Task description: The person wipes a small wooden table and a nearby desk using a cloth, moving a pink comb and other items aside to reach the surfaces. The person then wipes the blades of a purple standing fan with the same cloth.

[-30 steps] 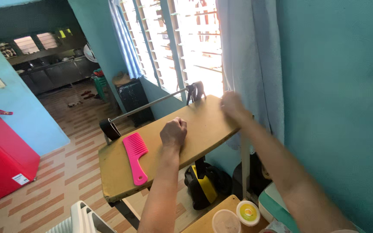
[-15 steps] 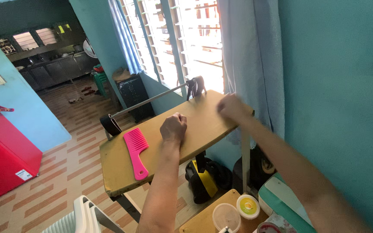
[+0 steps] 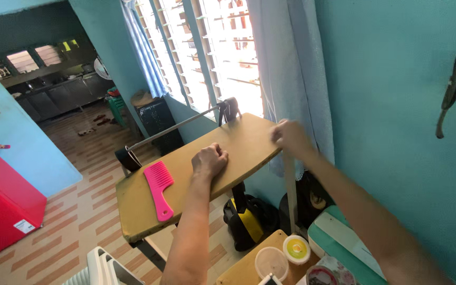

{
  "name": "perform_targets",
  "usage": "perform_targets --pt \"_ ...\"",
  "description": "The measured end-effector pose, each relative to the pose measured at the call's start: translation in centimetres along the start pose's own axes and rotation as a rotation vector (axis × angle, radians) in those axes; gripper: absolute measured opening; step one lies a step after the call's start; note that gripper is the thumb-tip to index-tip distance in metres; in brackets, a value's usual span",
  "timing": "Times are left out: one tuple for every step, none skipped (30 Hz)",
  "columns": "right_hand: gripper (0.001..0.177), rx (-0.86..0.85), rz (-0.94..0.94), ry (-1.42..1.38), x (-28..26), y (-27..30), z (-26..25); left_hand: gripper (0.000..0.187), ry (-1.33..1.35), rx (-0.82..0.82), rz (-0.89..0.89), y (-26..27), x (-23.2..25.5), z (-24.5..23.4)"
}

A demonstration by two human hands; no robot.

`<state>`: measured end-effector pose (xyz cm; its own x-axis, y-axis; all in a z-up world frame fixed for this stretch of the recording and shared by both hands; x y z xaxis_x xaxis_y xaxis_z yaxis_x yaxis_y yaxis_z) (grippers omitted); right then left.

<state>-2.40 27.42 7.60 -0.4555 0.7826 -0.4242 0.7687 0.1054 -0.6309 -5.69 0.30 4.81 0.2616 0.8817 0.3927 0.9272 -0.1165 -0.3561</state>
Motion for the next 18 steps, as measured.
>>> perform_targets --pt "0.012 -0.007 0.038 0.083 0.7 -0.5 -0.8 0.029 -0.013 -0.033 -0.020 0.0 0.0 0.4" --pt "0.010 -0.012 0.073 0.164 1.0 -1.0 -1.5 0.030 -0.028 -0.064 -0.041 -0.1 0.0 0.6" --pt "0.008 -0.017 0.108 0.245 0.8 -1.0 -1.7 0.032 -0.058 -0.081 -0.068 -0.2 0.0 0.8" --pt "0.007 -0.072 0.157 0.233 0.4 -0.4 -0.8 0.034 -0.089 -0.104 -0.096 -0.3 -0.1 1.3" --pt "0.008 -0.128 0.205 0.221 -0.4 0.3 0.5 0.036 -0.120 -0.127 -0.124 -0.1 -0.2 1.9" --pt "0.011 -0.181 0.252 0.211 -1.5 0.8 1.6 0.037 -0.123 -0.081 -0.118 0.0 -0.1 1.9" --pt "0.008 -0.088 0.122 0.198 -4.3 1.8 1.8 0.037 -0.125 -0.036 -0.112 0.2 0.0 1.9" --pt "0.005 0.006 -0.007 0.185 -7.3 3.5 2.1 0.038 -0.127 0.010 -0.103 0.4 0.2 1.8" --pt "0.004 -0.005 -0.065 0.093 -9.5 4.6 3.2 0.036 -0.134 0.065 -0.092 0.7 0.3 1.6" --pt "0.007 -0.011 -0.120 0.001 -11.1 5.5 3.6 0.034 -0.144 0.119 -0.077 1.1 0.5 1.4" --pt "0.007 0.008 -0.097 -0.039 -11.4 6.1 3.3 0.032 -0.152 0.173 -0.062 1.4 0.7 1.0" --pt "0.006 0.028 -0.075 -0.078 -11.4 6.6 3.0 0.030 -0.137 0.169 -0.059 1.6 0.7 1.1" --pt "0.006 0.049 -0.052 -0.117 -11.0 6.9 2.4 0.029 -0.121 0.164 -0.057 1.7 0.6 1.1" --pt "0.007 0.063 -0.069 -0.095 -10.5 6.7 1.7 0.027 -0.106 0.161 -0.055 1.8 0.5 1.0" --pt "0.013 0.078 -0.086 -0.073 -9.6 6.3 0.6 0.027 -0.100 0.162 -0.047 1.7 0.5 0.9" --pt "0.019 0.087 -0.105 -0.049 -8.4 6.0 -0.5 0.026 -0.091 0.161 -0.044 1.9 0.5 0.9" --pt "0.018 0.115 -0.066 0.001 -6.8 5.6 -1.5 0.025 -0.082 0.161 -0.041 2.0 0.5 1.0" --pt "0.018 0.144 -0.032 0.050 -5.1 4.9 -2.5 0.025 -0.081 0.166 -0.042 2.1 0.5 0.9"
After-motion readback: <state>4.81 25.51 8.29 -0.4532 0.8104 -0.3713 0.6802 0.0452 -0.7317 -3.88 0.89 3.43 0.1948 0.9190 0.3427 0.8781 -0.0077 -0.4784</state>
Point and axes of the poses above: each hand's wrist, its own y-axis away from the middle knuckle, its own z-axis out of the palm, x = y × z, the point moved 9 cm from there along -y, towards the middle knuckle, and after that the axes turned 1 degree about x, right-handed, at the moved point
